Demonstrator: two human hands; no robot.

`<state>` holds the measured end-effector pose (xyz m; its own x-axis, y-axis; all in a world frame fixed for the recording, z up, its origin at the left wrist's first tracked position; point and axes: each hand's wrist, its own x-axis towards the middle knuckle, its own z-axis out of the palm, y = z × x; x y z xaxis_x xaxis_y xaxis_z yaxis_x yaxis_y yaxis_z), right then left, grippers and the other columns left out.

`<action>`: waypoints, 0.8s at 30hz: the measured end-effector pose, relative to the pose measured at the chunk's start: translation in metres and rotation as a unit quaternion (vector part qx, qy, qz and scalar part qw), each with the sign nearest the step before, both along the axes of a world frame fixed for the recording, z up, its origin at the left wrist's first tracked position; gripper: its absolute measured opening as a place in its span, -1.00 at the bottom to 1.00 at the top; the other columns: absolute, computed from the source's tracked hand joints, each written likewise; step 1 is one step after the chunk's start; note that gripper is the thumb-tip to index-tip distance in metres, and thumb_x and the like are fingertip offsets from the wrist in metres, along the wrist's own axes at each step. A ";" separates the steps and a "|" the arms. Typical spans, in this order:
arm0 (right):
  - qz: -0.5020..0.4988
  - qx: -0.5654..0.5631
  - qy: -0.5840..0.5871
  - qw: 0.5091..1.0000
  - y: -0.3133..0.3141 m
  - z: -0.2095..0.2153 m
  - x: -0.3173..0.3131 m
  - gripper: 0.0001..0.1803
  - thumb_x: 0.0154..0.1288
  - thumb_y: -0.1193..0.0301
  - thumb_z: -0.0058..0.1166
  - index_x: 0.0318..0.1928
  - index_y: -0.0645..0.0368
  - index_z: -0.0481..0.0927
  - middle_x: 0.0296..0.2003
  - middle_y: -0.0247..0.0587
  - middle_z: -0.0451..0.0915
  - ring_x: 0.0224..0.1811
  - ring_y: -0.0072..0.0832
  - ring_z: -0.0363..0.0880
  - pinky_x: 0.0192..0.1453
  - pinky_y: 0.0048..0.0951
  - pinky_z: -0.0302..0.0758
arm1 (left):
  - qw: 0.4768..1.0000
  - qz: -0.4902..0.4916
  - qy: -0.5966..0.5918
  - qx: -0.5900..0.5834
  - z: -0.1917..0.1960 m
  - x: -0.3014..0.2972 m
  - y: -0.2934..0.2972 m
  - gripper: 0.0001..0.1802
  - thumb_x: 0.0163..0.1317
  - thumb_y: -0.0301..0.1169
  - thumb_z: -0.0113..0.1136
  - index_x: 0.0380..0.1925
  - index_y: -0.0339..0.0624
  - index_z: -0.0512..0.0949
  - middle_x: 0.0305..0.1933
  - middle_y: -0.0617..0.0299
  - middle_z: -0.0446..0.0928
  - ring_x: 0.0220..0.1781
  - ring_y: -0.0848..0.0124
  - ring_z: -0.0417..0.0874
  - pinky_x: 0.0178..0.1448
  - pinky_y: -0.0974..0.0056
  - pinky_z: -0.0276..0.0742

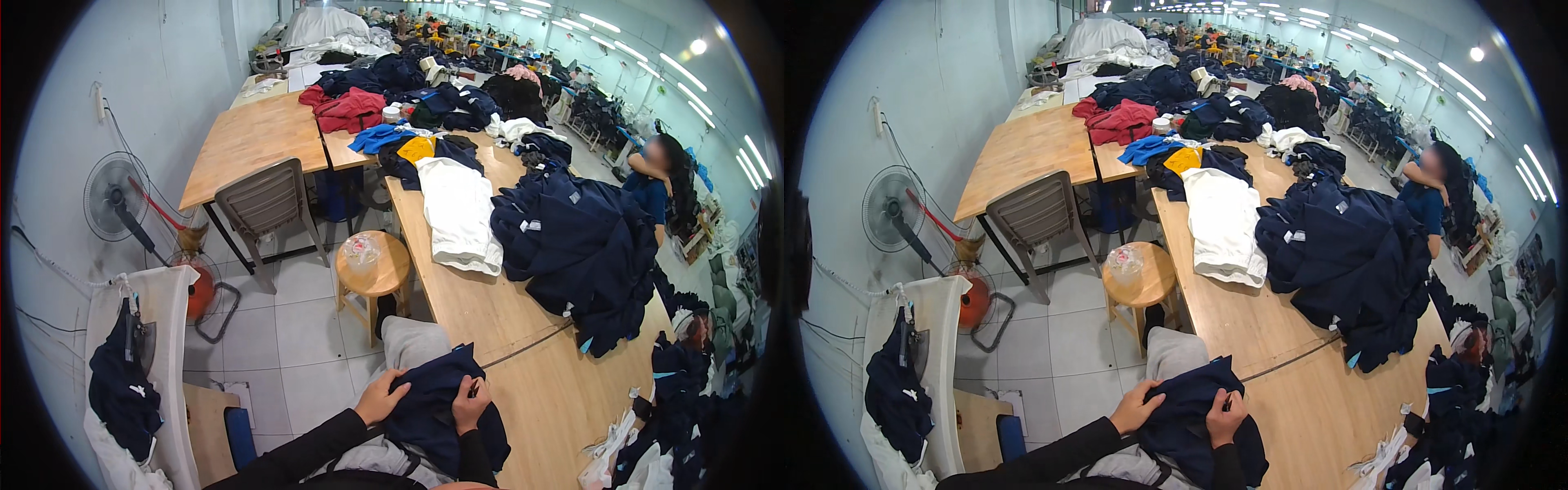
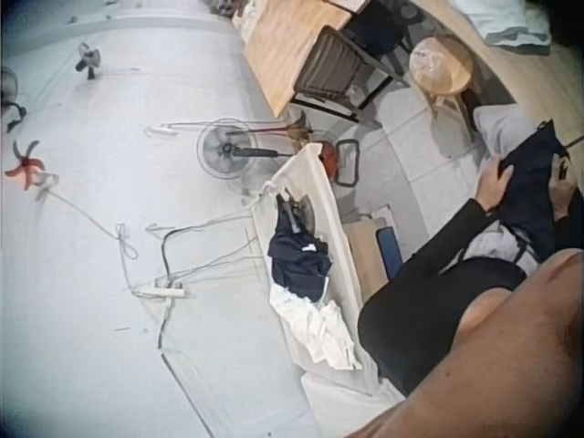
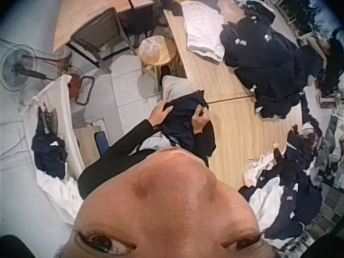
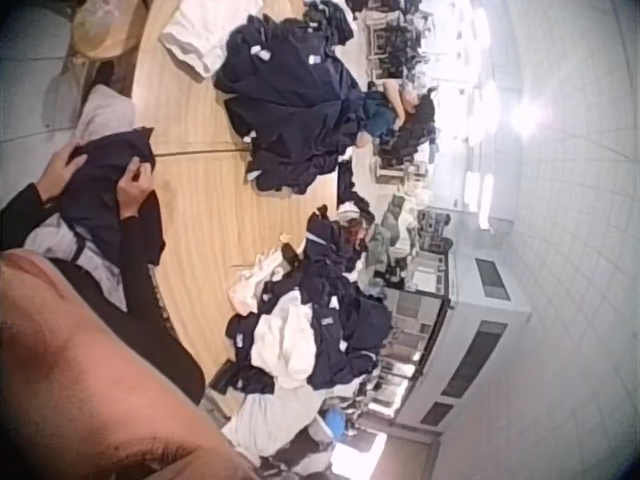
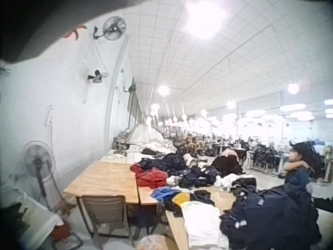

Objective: Trimming loose threads from dark blue garments using small snips in a factory setting.

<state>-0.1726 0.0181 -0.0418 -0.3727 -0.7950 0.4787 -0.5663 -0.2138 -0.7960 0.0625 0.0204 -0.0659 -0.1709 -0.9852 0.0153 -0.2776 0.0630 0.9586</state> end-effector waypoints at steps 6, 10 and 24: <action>-0.023 0.000 -0.004 1.000 0.000 -0.007 0.005 -0.48 0.60 0.32 0.19 -0.49 0.26 0.26 -0.60 -0.26 0.13 -0.55 -0.44 0.14 -0.43 -0.22 0.05 | 0.998 -0.005 -0.057 -0.013 -0.023 0.009 -0.012 -0.52 0.55 -0.03 0.24 0.06 -0.29 0.62 0.25 -0.12 0.61 0.21 -0.13 0.66 0.25 0.05 0.57; -0.022 0.012 -0.001 1.000 0.001 -0.018 0.002 -0.49 0.61 0.31 0.20 -0.49 0.28 0.31 -0.61 -0.31 0.21 -0.54 -0.49 0.21 -0.44 -0.25 0.10 | 0.992 -0.058 -0.071 -0.089 -0.038 0.044 -0.007 -0.53 0.52 -0.08 0.28 0.02 -0.36 0.67 0.20 -0.17 0.60 0.22 -0.07 0.66 0.29 0.08 0.58; -0.009 0.026 -0.031 0.999 -0.003 -0.025 0.010 -0.48 0.61 0.26 0.20 -0.44 0.42 0.42 -0.60 -0.13 0.37 -0.53 -0.38 0.31 -0.42 -0.17 0.21 | 0.497 0.555 -0.658 0.111 -0.054 0.483 0.244 0.02 0.17 -0.28 0.46 0.64 -0.14 0.24 0.81 -0.03 0.03 0.83 0.01 -0.04 0.82 -0.05 -0.08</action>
